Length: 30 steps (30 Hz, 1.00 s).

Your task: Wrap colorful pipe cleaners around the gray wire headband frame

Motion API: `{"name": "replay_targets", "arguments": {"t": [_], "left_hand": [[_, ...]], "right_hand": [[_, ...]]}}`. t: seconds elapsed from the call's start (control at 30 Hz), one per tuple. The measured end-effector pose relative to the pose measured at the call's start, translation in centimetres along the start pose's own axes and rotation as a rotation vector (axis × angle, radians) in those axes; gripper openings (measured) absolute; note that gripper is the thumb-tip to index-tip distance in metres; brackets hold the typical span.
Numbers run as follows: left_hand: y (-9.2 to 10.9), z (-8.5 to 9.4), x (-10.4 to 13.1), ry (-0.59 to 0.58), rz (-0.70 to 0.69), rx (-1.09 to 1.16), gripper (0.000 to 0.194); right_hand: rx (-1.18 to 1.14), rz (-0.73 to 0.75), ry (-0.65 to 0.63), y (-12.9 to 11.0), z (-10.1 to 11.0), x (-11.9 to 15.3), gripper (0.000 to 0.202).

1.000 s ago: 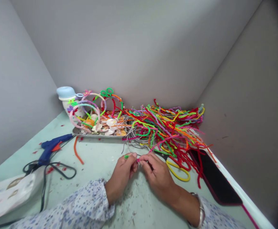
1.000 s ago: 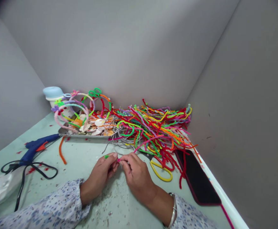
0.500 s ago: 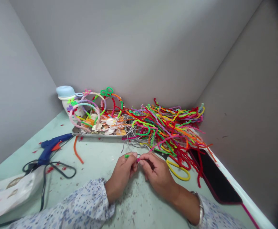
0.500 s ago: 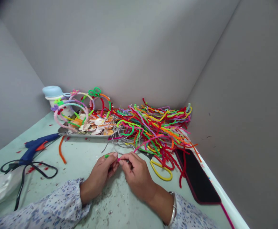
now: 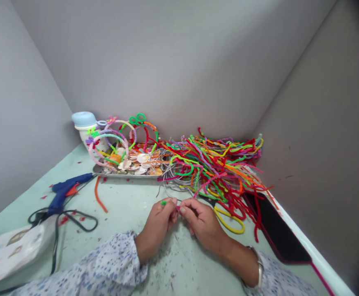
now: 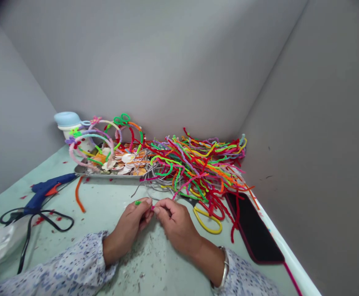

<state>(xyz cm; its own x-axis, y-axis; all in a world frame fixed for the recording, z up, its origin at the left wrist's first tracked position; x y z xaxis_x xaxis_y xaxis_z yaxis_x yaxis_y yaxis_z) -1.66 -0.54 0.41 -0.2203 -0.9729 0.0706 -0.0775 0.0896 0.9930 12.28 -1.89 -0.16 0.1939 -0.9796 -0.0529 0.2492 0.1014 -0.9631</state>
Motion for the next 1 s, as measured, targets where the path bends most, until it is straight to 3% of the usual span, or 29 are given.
{"name": "replay_targets", "arguments": {"t": [0.33,1.0], "left_hand": [[0.01,-0.06,-0.12,0.015,-0.007,0.033,0.037],[0.14,-0.04,-0.20,-0.002,-0.021,-0.033,0.038]], "right_hand": [[0.026,0.069,0.141,0.29,-0.43,0.27,0.018],[-0.202,-0.161,-0.011,0.07,-0.15,-0.43,0.024]]}}
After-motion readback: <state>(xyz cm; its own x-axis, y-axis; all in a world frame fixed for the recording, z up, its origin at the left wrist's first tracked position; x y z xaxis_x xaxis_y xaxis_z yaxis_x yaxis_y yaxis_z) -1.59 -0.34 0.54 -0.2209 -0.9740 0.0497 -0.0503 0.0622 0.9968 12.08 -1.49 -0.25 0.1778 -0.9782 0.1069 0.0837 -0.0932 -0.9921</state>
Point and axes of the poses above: each hand's wrist, its own x-axis away from the middle knuckle, its own z-axis out of the back of the hand, y = z × x, the point moved 1 cm from there along -x, towards the middle knuckle, and after that the axes turned 4 degrees about -z, right-handed, at the moved point
